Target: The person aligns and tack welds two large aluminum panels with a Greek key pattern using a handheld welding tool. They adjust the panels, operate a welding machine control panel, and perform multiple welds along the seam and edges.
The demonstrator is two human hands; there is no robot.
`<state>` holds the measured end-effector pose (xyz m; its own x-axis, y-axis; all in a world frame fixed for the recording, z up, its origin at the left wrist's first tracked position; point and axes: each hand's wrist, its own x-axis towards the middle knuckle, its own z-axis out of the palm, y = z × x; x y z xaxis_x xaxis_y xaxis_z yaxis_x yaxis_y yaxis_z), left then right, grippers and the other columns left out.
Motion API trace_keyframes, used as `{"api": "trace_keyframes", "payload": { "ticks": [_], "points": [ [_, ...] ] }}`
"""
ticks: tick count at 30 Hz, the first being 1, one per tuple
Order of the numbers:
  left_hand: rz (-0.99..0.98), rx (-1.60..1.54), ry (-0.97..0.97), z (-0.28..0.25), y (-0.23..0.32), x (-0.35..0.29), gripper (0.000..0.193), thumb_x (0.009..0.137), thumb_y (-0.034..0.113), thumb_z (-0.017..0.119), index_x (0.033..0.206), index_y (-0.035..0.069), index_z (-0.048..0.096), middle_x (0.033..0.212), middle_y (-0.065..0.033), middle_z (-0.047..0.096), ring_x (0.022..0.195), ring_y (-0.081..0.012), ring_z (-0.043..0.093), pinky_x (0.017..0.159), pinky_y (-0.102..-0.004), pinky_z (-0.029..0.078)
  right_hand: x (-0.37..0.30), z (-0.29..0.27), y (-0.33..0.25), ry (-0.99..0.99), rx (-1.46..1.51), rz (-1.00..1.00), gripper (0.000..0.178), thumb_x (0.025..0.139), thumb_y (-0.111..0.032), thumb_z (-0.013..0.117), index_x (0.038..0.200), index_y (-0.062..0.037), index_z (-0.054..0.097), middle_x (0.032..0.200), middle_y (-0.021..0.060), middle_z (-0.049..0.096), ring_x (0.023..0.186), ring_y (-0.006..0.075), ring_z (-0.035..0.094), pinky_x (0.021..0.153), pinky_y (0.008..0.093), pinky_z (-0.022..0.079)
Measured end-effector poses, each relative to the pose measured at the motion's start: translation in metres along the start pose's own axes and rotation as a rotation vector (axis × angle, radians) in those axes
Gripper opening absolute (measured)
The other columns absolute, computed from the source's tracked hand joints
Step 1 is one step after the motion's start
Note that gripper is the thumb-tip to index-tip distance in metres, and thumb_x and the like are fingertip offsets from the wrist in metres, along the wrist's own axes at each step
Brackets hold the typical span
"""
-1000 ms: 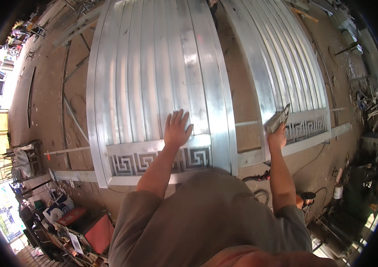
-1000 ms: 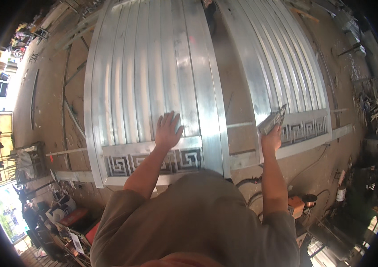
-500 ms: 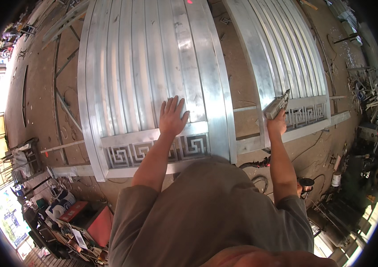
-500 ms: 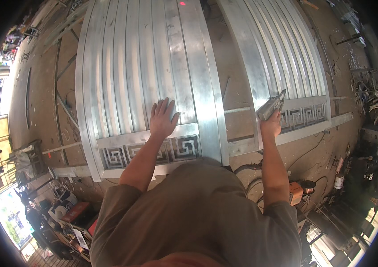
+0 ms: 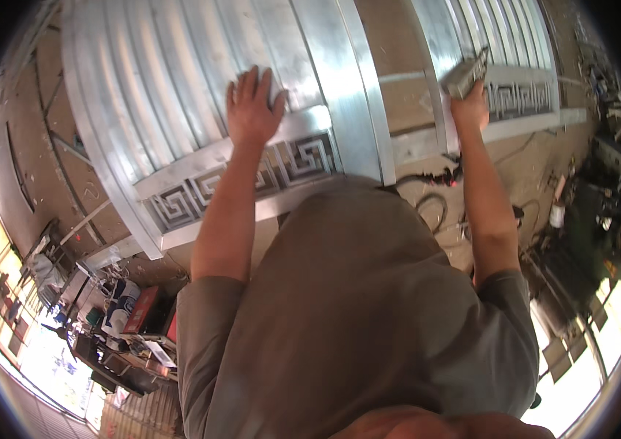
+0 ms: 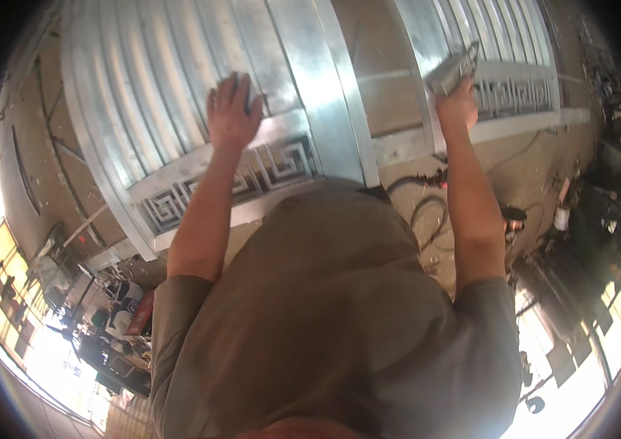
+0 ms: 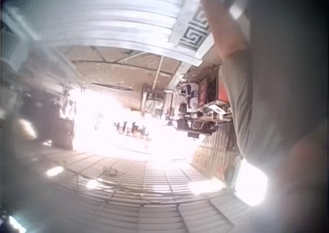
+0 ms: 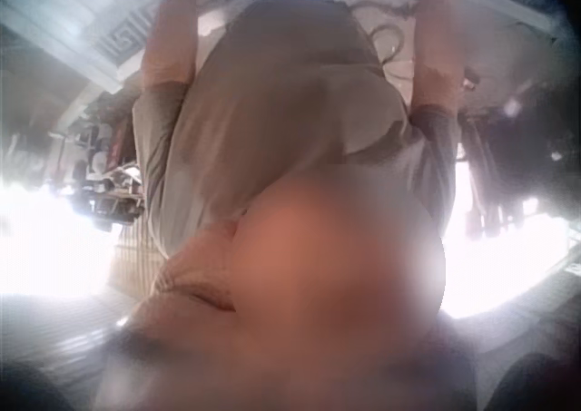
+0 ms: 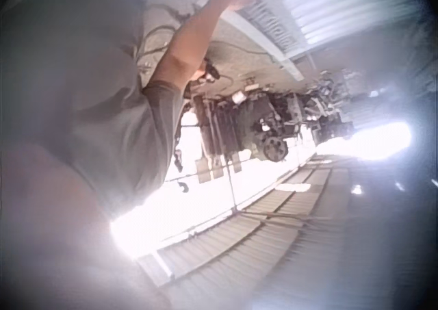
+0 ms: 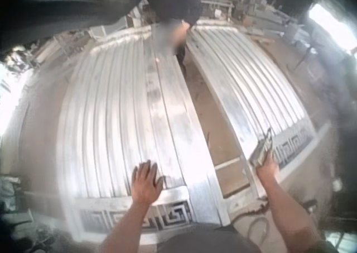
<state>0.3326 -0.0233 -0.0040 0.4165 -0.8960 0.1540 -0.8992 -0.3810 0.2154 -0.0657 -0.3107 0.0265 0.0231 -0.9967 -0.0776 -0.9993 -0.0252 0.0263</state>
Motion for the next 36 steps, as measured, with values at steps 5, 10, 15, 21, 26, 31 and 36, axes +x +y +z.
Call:
{"api": "trace_keyframes", "payload": {
  "ticks": [5,10,15,21,26,31,36],
  "points": [
    [-0.028,-0.052,-0.038,-0.005,0.004,0.002,0.058,0.106,0.05,0.061,0.155,0.019,0.061,0.164,-0.01,0.054,0.154,-0.0298,0.047,0.133,-0.0511,0.026,0.002,-0.002,-0.002,-0.01,-0.032,0.006,0.085,0.086,-0.056,0.082,0.151,-0.0142,0.045,0.145,0.0171,0.063,0.12,0.0482,0.071,0.096,0.0581,0.059],
    [-0.033,-0.033,-0.056,-0.011,0.007,0.003,0.057,0.107,0.05,0.06,0.155,0.019,0.06,0.164,-0.0094,0.053,0.154,-0.0293,0.046,0.133,-0.0509,0.027,0.001,-0.006,-0.005,0.003,-0.009,0.003,0.085,0.085,-0.056,0.082,0.148,-0.0134,0.047,0.147,0.0183,0.062,0.12,0.0478,0.071,0.097,0.0576,0.059],
    [-0.016,-0.053,-0.038,-0.009,0.006,0.001,0.057,0.107,0.048,0.061,0.155,0.018,0.06,0.163,-0.0112,0.054,0.153,-0.0315,0.047,0.132,-0.0524,0.028,0.001,-0.007,-0.004,-0.023,0.003,0.006,0.083,0.084,-0.054,0.083,0.148,-0.0138,0.047,0.147,0.0191,0.062,0.123,0.0476,0.07,0.098,0.0573,0.059],
    [-0.016,-0.055,-0.05,-0.011,0.006,0.002,0.059,0.107,0.05,0.059,0.156,0.016,0.059,0.166,-0.0121,0.052,0.155,-0.0316,0.045,0.134,-0.0533,0.025,0.002,-0.01,-0.009,-0.041,0.012,0.038,0.077,0.087,-0.048,0.08,0.148,-0.0145,0.047,0.147,0.018,0.063,0.124,0.0472,0.07,0.101,0.057,0.057],
    [-0.031,-0.053,-0.118,-0.01,0.003,0.001,0.062,0.108,0.051,0.056,0.157,0.014,0.057,0.167,-0.0128,0.05,0.157,-0.0336,0.041,0.135,-0.053,0.023,0.002,-0.007,-0.007,-0.033,0.026,0.061,0.073,0.089,-0.046,0.076,0.151,-0.0181,0.048,0.146,0.0173,0.064,0.123,0.0458,0.07,0.1,0.057,0.057],
    [-0.073,-0.057,-0.129,-0.013,0.007,-0.01,0.061,0.11,0.051,0.054,0.162,0.02,0.053,0.175,-0.012,0.039,0.164,-0.0327,0.03,0.137,-0.0521,0.017,0.002,-0.007,-0.008,-0.038,0.037,0.077,0.079,0.087,-0.047,0.079,0.153,-0.0189,0.046,0.147,0.0168,0.064,0.122,0.0472,0.07,0.099,0.0575,0.058],
    [-0.111,-0.055,-0.164,-0.02,0.013,-0.03,0.061,0.11,0.053,0.052,0.162,0.019,0.054,0.177,-0.0142,0.033,0.165,-0.034,0.026,0.136,-0.055,0.019,-0.001,-0.01,-0.01,-0.007,0.049,0.068,0.086,0.082,-0.048,0.085,0.152,-0.0178,0.046,0.149,0.0155,0.063,0.123,0.0452,0.071,0.098,0.0563,0.059]
  ]
}}
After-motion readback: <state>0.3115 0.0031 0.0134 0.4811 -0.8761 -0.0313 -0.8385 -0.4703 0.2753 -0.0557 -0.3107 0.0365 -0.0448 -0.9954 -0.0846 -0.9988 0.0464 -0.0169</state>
